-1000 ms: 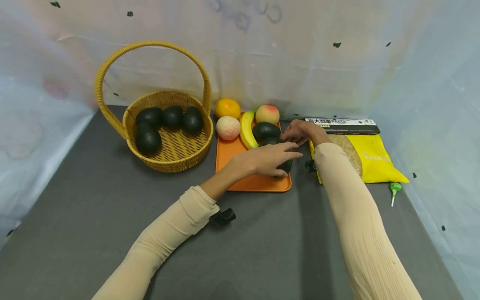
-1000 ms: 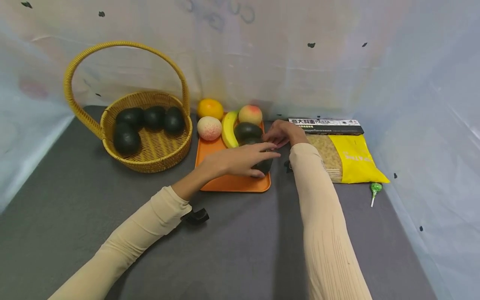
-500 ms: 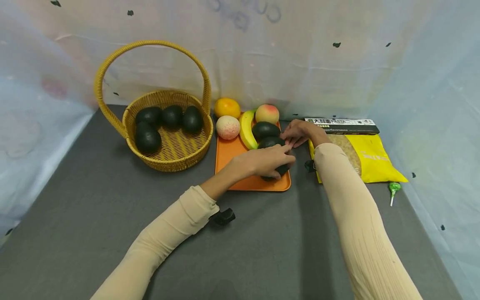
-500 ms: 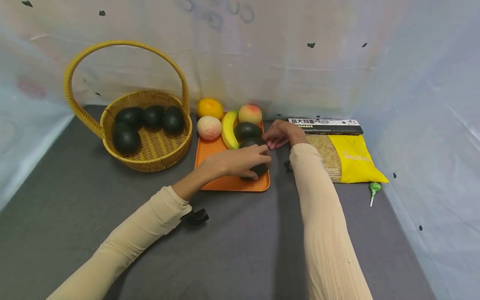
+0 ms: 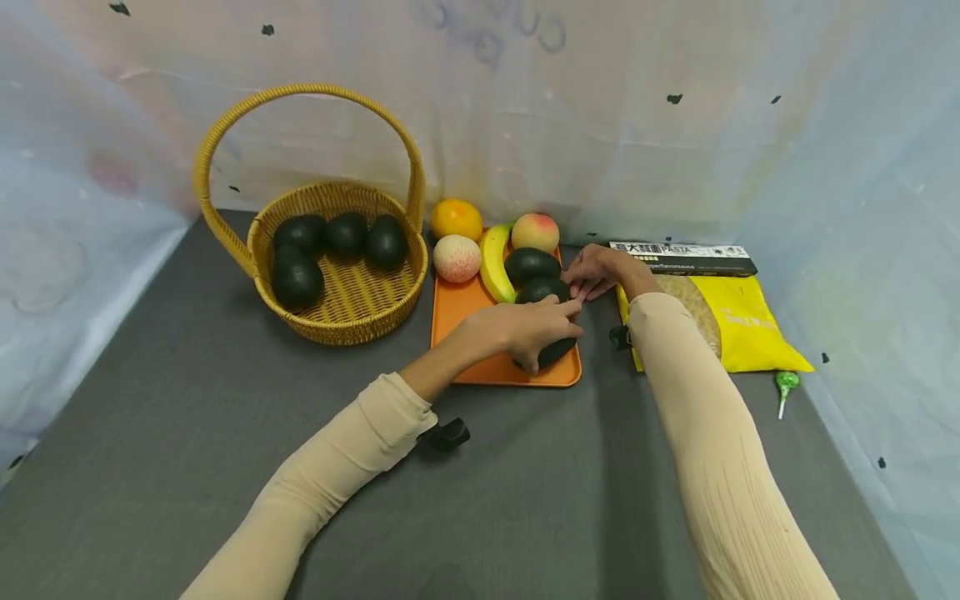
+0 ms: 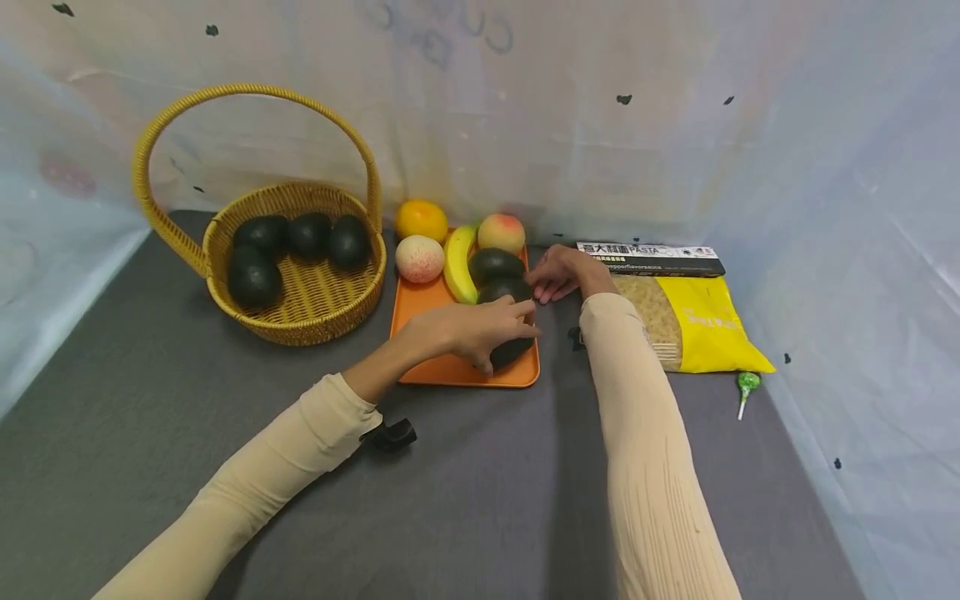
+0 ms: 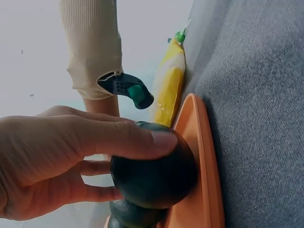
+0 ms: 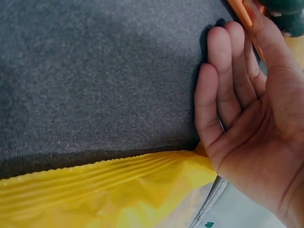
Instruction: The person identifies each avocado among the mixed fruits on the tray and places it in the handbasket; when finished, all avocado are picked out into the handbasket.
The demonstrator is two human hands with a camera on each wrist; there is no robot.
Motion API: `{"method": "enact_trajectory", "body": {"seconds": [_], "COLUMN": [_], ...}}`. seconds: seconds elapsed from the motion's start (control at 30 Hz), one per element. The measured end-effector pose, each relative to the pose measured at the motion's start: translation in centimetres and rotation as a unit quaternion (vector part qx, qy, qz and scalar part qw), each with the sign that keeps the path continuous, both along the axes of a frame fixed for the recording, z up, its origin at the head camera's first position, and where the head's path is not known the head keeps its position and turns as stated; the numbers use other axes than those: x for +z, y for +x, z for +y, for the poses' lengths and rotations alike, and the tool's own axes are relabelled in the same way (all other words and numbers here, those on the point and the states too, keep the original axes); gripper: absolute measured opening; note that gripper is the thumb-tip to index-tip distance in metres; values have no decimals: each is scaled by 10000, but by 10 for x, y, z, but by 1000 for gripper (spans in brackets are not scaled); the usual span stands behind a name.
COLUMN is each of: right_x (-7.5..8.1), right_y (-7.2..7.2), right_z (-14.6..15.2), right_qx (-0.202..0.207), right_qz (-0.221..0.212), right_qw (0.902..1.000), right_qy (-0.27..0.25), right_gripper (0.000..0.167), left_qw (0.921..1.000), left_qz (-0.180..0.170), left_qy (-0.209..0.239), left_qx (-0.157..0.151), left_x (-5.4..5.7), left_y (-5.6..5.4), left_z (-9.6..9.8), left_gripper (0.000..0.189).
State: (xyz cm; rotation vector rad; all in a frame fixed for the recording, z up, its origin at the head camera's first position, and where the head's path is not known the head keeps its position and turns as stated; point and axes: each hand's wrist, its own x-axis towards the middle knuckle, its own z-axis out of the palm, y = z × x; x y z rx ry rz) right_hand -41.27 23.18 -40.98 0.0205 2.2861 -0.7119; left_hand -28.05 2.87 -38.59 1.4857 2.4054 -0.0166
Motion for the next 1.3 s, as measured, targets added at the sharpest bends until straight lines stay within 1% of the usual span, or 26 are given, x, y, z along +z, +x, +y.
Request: {"method": "enact_trajectory", "body": {"seconds": [0.1, 0.17, 0.27, 0.37, 0.47, 0.53, 0.57, 0.63, 0.73, 0.87, 0.97, 1.03, 1.1, 1.2, 1.3], "right_x": [-3, -4, -5, -6, -4, -3, -2, 0, 1, 0, -2, -4, -6, -6, -2], "right_y": [-1, -1, -1, -1, 0, 1, 2, 2, 2, 1, 2, 3, 3, 6, 9], "right_z": [4, 6, 10, 12, 12, 12, 12, 11, 10, 8, 6, 4, 3, 1, 1], "right_qx": [-62, -75, -40, 78, 125, 11, -67, -183, -203, -183, -182, -212, -225, -294, -225], "right_qz": [44, 68, 192, 326, 355, 301, 245, 104, -15, 61, 145, 190, 211, 259, 307], "right_qw": [10000, 9999, 9996, 9989, 9988, 9992, 9994, 9997, 9998, 9998, 9997, 9996, 9995, 9992, 9993], "right_qy": [10, 88, 208, 325, 318, 269, 216, 100, 44, 75, 64, 31, -14, -22, 30], "right_gripper": [27, 27, 30, 35, 28, 20, 19, 24, 28, 24, 25, 25, 26, 25, 25], "left_qw": [9998, 9986, 9938, 9881, 9838, 9804, 9782, 9725, 9621, 9496, 9446, 9443, 9468, 9527, 9554], "left_qz": [38, 60, 126, 175, 238, 349, 409, 519, 693, 814, 719, 623, 470, 317, 240], "left_qy": [184, 509, 1101, 1505, 1723, 1879, 1971, 2202, 2559, 2901, 2981, 2919, 2765, 2432, 2111], "left_qx": [-115, -102, 68, 279, 439, 477, 506, 554, 633, 860, 1168, 1383, 1577, 1792, 2052], "left_x": [2, 5, 11, 21, 32, 38, 40, 45, 53, 65, 72, 76, 79, 84, 91], "left_y": [2, 3, 4, 6, 7, 7, 7, 6, 4, 1, -2, -5, -8, -11, -12], "left_z": [1, 0, -3, -7, -13, -17, -20, -26, -36, -54, -72, -87, -102, -127, -150], "left_gripper": [80, 80, 83, 88, 89, 87, 86, 83, 78, 75, 79, 82, 81, 78, 79]}}
